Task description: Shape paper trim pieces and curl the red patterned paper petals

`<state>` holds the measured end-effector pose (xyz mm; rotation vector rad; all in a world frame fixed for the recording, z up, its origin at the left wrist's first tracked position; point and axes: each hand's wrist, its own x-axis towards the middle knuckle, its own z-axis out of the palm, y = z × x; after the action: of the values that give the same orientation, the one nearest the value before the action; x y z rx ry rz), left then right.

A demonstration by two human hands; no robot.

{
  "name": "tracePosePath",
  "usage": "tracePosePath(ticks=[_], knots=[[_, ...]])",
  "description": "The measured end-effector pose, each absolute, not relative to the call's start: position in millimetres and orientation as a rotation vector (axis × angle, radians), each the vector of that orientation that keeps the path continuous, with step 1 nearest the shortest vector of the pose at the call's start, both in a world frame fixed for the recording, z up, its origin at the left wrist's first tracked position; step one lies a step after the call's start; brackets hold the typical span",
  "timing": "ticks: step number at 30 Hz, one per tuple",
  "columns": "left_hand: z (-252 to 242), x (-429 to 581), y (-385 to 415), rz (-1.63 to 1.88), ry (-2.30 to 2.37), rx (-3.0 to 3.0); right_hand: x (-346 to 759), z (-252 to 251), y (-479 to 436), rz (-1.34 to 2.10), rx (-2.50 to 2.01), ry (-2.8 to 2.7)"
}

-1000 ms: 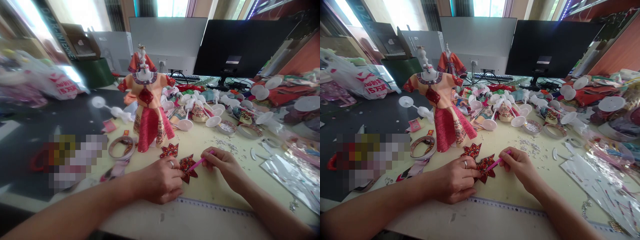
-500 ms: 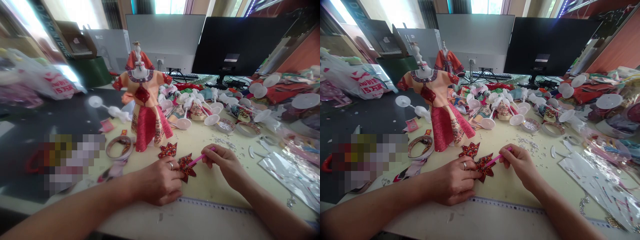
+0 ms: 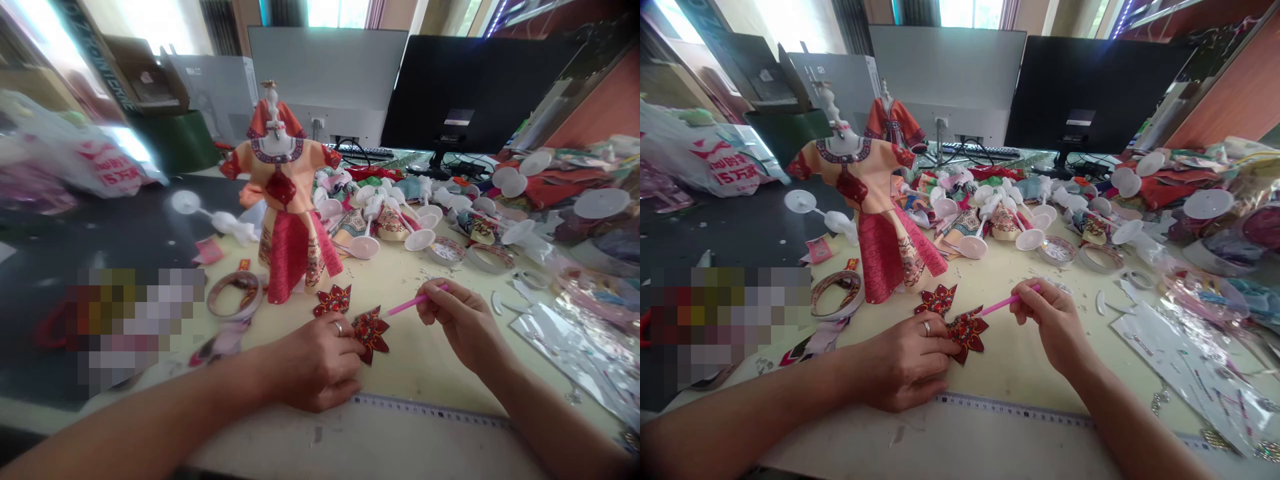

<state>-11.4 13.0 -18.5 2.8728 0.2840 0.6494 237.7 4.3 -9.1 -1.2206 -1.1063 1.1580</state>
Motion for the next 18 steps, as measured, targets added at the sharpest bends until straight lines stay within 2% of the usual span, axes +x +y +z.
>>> tracePosePath(ticks=[9,18], knots=[[-17.7,-10.7,17.4,0.710,0.308,2.646,239.4,-5.0,-3.2,1.128,-1.096,-1.116],[-24.9,-7.8,18.8,1.018,0.438,2.454,236.4,-12.4,4.3,1.372,-1.174,-0.953]])
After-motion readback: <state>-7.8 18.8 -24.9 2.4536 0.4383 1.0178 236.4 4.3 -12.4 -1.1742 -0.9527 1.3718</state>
